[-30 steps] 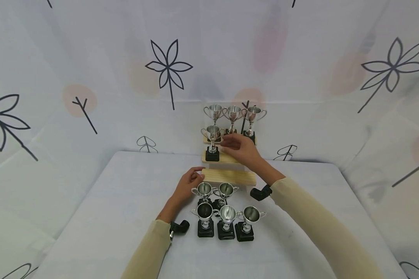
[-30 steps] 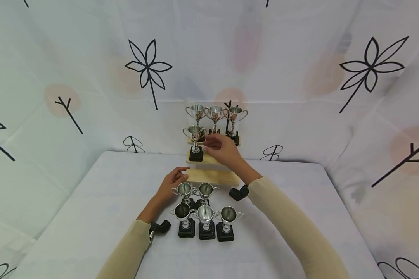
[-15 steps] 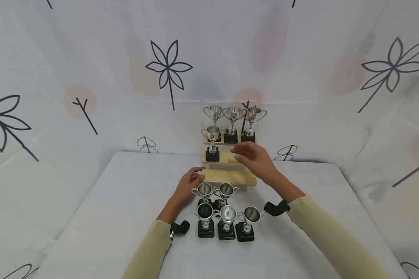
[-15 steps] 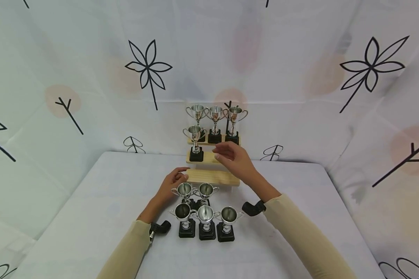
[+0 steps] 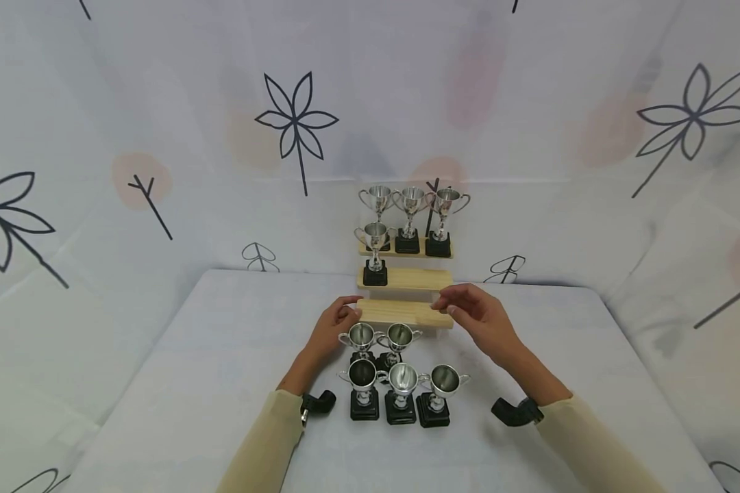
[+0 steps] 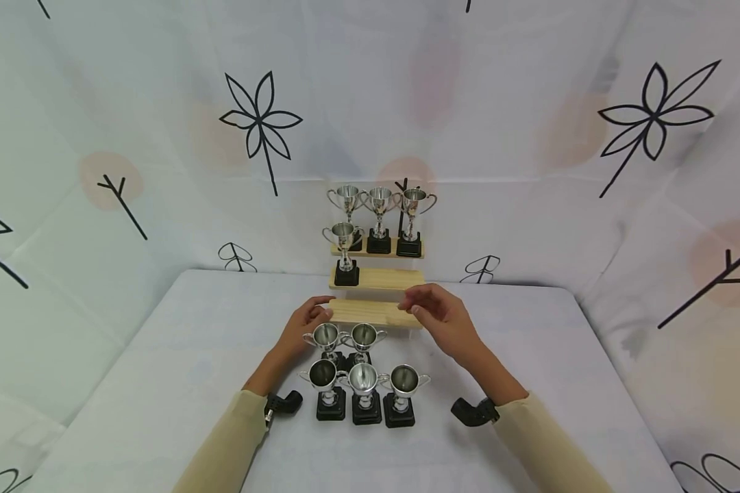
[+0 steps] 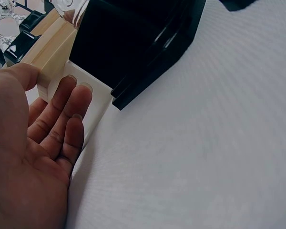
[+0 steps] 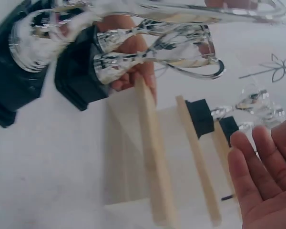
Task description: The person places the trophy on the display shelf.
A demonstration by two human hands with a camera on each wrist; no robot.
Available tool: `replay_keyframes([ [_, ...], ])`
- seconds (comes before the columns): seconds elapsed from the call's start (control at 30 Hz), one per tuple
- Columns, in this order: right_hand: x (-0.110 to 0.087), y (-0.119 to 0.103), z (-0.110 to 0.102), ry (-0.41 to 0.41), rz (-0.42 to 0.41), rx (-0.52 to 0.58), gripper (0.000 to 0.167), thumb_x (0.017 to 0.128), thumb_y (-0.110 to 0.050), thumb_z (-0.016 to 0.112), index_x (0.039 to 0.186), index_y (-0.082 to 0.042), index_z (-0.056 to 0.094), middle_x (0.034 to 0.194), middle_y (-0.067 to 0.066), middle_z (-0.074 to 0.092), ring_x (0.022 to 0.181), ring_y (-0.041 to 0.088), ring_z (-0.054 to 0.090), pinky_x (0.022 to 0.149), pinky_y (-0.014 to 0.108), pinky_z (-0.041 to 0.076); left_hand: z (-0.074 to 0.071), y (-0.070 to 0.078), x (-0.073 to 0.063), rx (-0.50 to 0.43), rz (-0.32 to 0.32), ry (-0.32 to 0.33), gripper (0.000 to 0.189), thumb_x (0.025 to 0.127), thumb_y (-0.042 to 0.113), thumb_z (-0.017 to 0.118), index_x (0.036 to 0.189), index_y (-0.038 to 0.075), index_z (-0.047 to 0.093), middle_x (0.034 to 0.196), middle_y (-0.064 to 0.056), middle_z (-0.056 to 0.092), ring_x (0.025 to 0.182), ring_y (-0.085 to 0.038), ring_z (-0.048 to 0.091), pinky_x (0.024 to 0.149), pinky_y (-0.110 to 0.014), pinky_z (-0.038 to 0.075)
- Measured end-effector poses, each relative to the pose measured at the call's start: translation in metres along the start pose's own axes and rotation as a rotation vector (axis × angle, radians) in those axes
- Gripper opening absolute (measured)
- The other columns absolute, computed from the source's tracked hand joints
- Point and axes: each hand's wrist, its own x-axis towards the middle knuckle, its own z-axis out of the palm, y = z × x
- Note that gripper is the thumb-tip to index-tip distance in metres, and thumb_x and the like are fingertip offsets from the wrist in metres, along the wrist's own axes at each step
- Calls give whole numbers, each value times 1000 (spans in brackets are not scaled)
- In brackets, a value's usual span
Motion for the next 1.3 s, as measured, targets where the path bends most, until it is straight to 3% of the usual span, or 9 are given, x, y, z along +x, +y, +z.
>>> replay_keyframes([
  [0.17,-27,13,-1,-49,25,25,32,102,13,54,133,8,59,120,26,68,111,20,72,94,30,57,2,-2,-2,4,1,3,42,110,31,61,149,15,59,98,-3,76,92,-15,71,91,-38,50],
  [0.37,-50,25,-5,-237,-32,88,62,81,32,37,133,5,59,129,27,62,120,28,67,101,42,55,2,-1,-5,20,-3,-3,43,110,31,59,150,14,58,98,-3,76,89,-15,71,88,-34,50],
  [0.53,-62,29,-9,-396,-109,143,65,81,33,46,142,10,50,135,30,57,129,36,61,108,39,50,2,-3,-5,13,-7,-7,43,110,31,59,150,14,57,97,-3,76,89,-14,70,88,-33,49],
  [0.63,-66,28,-7,-443,-105,100,59,88,24,58,144,6,51,135,23,61,128,31,62,110,35,49,1,-3,-5,6,0,-2,43,110,31,60,150,14,58,96,-3,76,89,-15,71,88,-34,50],
  [0.73,-69,28,-3,-469,-72,32,54,91,10,73,141,-4,57,133,12,64,124,23,64,110,34,48,0,-2,-3,7,6,2,43,110,30,61,149,14,58,96,-3,76,89,-14,71,88,-34,50],
  [0.87,-69,30,7,-474,-90,-44,50,89,-3,84,133,-14,63,125,4,67,114,19,64,103,38,51,0,0,-2,8,7,3,43,110,30,61,149,14,59,95,-3,75,88,-15,70,88,-33,50],
  [1.1,-72,33,22,-407,-69,-83,38,88,-6,86,118,-24,69,108,-3,68,97,13,64,83,40,56,2,-1,0,-11,9,14,41,110,27,61,148,13,59,96,-5,76,88,-13,70,86,-30,49],
  [1.3,-73,31,24,-379,-77,-98,36,88,-4,85,113,-24,70,103,-4,68,92,13,64,79,38,56,3,-3,0,-12,37,35,41,109,22,63,147,9,60,96,-8,76,85,-14,69,84,-32,50],
])
